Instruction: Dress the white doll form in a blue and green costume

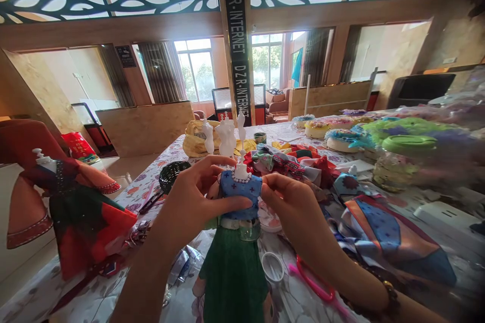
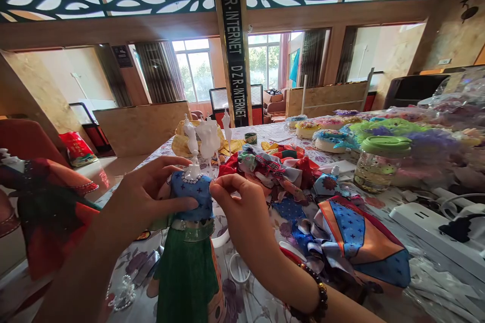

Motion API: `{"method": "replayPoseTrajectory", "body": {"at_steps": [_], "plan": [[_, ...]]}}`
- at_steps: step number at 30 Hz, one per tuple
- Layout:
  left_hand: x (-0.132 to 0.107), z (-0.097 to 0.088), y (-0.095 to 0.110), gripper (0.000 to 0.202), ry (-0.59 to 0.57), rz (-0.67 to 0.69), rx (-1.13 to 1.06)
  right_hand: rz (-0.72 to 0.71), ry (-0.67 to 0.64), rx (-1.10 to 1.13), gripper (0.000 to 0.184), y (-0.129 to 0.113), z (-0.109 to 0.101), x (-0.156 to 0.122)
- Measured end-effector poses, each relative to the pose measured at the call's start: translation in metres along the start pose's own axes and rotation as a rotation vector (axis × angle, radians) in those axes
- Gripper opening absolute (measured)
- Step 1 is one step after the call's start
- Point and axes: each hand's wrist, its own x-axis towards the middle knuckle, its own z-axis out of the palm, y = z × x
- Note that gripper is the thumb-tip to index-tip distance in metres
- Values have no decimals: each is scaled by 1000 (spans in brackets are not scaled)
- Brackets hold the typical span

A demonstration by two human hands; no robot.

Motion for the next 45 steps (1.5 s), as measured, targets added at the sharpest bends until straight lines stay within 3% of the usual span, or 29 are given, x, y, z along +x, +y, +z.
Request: {"method": "replayPoseTrajectory", "body": {"at_steps": [4,7,12,15,22,32,36,40,45], "plan": [[-3,-2,0,65,-38,37,-52,-20,-40,-14,17,-6,-2,-2],[-6,-5,0,70,-56,103,47,-35,-91,-23,17,-12,-5,-2],[-9,-8,2,33,-155,349,407,-80,-147,-64,17,-19,-13,-2],[-9,-6,3,28,-204,427,476,-111,-120,-146,18,-22,-16,-3],[-16,-2,4,45,-101,443,652,-171,-32,-272,20,-29,-14,-7],[-13,2,4,37,-59,489,608,-343,69,-397,18,-24,-12,-12],[-13,2,-2,40,-80,444,496,-240,4,-329,19,-28,-13,-13],[-15,6,-2,43,-121,426,419,-57,-147,-163,20,-32,-20,-9],[-15,8,0,37,-129,447,412,-29,-245,-35,24,-29,-26,-2]]}}
